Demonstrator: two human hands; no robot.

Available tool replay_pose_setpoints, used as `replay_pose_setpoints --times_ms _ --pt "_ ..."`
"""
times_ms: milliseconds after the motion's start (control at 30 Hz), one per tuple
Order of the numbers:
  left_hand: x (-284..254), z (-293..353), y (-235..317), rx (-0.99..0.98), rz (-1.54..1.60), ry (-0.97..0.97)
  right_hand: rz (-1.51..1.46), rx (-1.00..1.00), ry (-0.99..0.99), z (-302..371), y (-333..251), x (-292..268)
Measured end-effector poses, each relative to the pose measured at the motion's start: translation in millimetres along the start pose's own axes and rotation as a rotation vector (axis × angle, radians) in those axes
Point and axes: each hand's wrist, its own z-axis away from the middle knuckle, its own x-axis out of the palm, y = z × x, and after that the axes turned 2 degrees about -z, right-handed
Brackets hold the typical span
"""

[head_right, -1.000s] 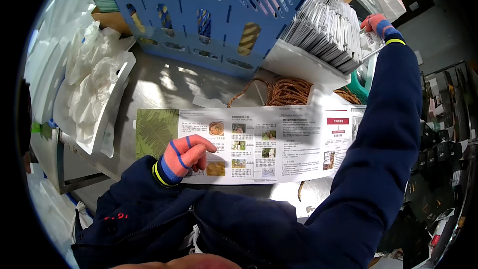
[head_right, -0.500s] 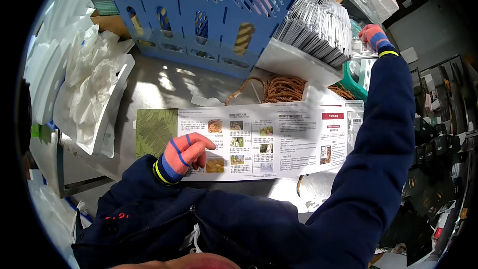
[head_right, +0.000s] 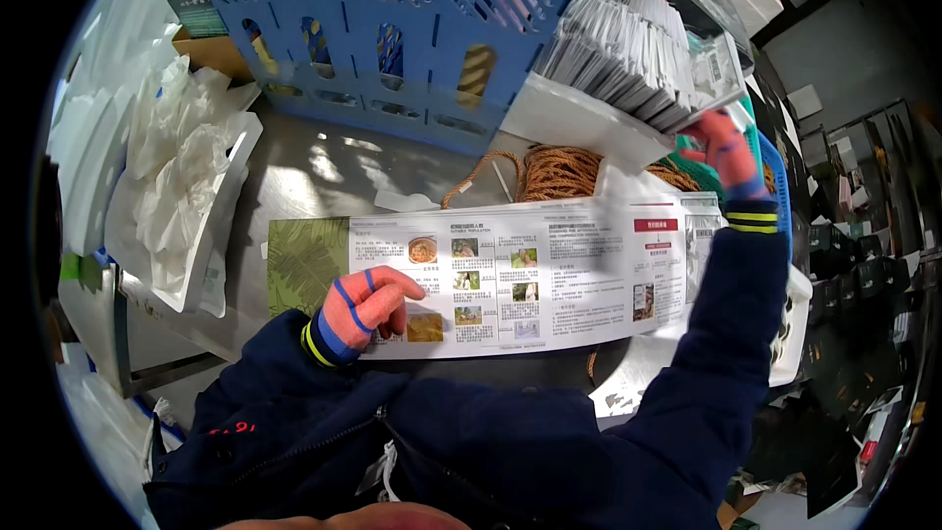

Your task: The person repeatedly picks up small folded pamphlets from a blue basket, unfolds them to view the printed content, refolds them, and places them into a white tray. The person continues this cycle throughout the clip.

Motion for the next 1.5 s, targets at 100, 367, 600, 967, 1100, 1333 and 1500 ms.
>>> replay_pose_setpoints --times_ms 100,367,600,967,1100,1333,1500 --pt "0.6 -3.7 1.6 0.006 -0.035 -0.003 0.086 0.031 0.468 -32.1 23.8 22.1" --pt "1.0 -3.5 1.0 0.017 -0.054 0.002 0.311 -0.106 0.598 -61.7 40.8 37.9" --pt "-0.6 -3.3 -2.9 0.020 -0.031 -0.004 0.352 0.000 0.534 -34.2 5.1 31.9" --pt "-1.0 0.1 2.2 0.038 -0.037 -0.033 0.517 -0.177 0.515 -23.5 -24.7 25.3" --pt "-0.1 -1.6 -2.2 0.047 -0.029 -0.023 0.654 -0.102 0.415 -13.3 -62.3 38.6" --pt "-0.9 -1.9 1.5 0.027 -0.053 -0.060 0.958 -0.191 0.430 -79.8 -14.2 -11.5" --pt "-2.6 -3.9 -1.9 0.059 -0.054 -0.008 0.485 0.065 0.369 -65.1 16.8 2.2"
